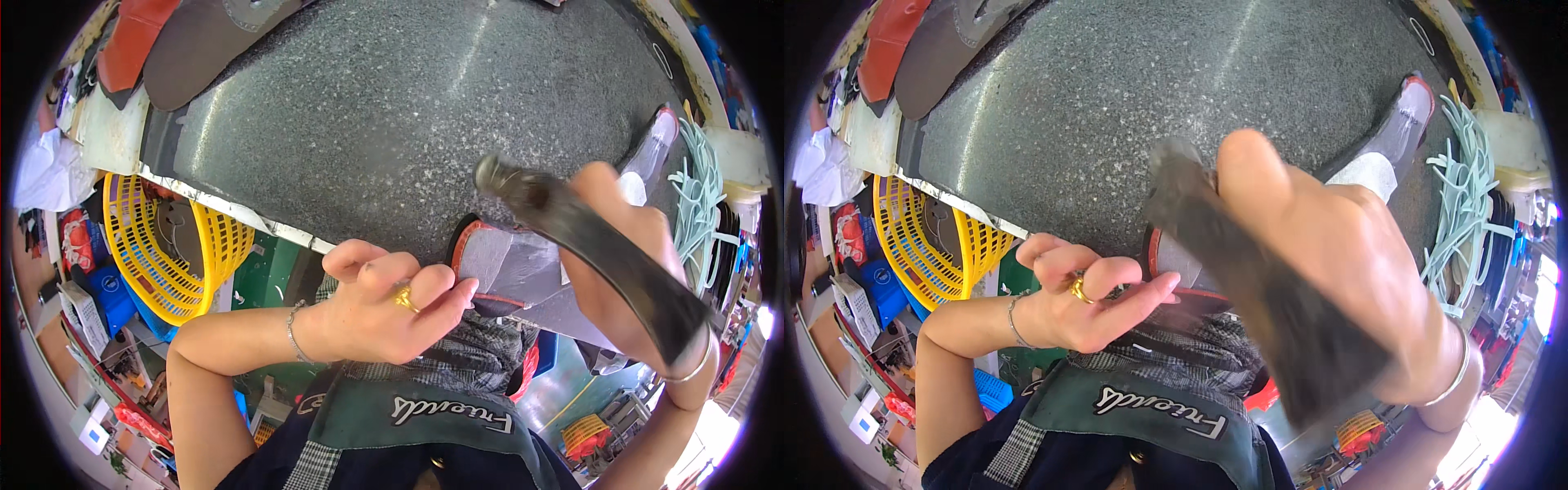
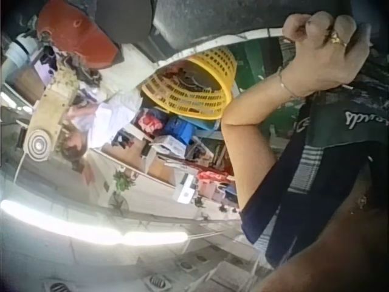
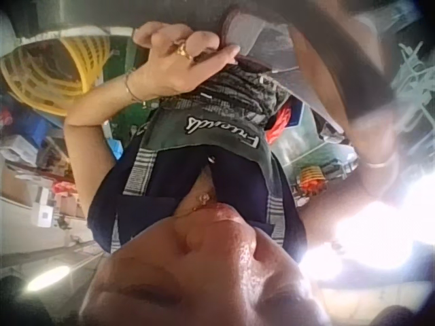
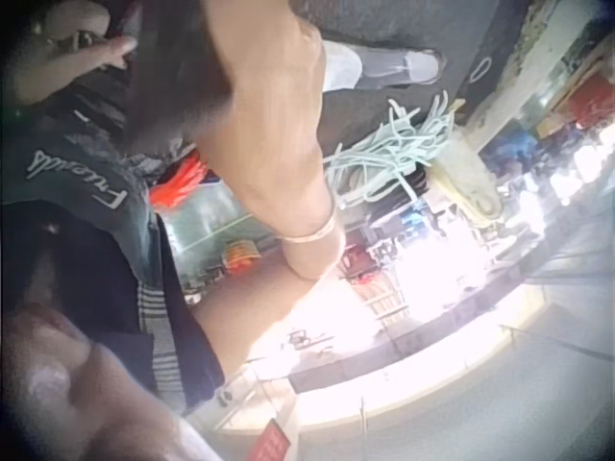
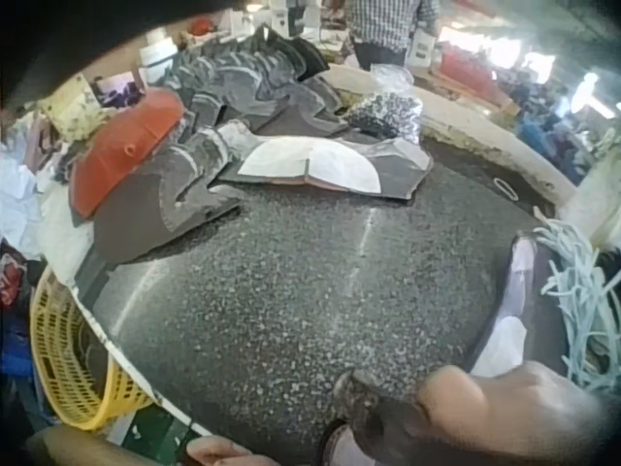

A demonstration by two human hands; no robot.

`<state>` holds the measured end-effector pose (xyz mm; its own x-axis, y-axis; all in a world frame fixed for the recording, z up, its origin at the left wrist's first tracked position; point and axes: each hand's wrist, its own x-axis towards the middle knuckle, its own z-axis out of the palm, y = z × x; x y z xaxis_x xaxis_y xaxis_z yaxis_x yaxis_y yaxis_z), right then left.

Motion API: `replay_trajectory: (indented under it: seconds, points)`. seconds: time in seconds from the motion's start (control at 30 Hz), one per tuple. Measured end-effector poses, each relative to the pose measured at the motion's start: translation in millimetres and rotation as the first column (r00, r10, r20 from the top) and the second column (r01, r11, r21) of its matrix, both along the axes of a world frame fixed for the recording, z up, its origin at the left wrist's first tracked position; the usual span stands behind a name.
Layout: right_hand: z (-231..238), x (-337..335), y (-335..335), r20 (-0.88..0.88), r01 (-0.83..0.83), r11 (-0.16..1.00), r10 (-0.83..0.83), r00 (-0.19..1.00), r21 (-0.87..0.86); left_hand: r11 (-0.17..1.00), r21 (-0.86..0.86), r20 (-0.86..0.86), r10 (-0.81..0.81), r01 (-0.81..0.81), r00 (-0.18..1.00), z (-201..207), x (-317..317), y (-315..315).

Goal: Assembling and hammering leather shoe components at a factory workbench.

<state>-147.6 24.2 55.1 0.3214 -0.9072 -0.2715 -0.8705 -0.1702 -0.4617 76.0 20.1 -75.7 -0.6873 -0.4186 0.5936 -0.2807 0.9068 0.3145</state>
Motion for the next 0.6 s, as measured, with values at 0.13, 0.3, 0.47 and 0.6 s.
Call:
replay_trajectory:
  seconds: [0.13, 0.3, 0.47, 0.6]
  points:
    - [-10, 4, 3, -0.032, 0.006, 0.957, 0.003, 0.999, 0.289, 1.000, 0.006, -0.002, 0.010, -0.010, 1.000, 2, 4, -5]
    - [-51, -72, -39, -0.139, 0.095, 0.853, -0.191, 0.972, -0.514, 0.995, 0.064, 0.272, 0.062, -0.082, 0.960, 32, 42, -40]
    - [-72, -174, -85, -0.357, 0.219, 0.752, -0.521, 0.775, -0.622, 0.931, -0.005, 0.334, 0.345, -0.364, 0.877, 74, 23, -46]
    - [-90, -189, -98, -0.354, 0.206, 0.731, -0.531, 0.770, -0.651, 0.920, 0.390, 0.141, -0.088, 0.027, 0.986, 75, -40, -26]
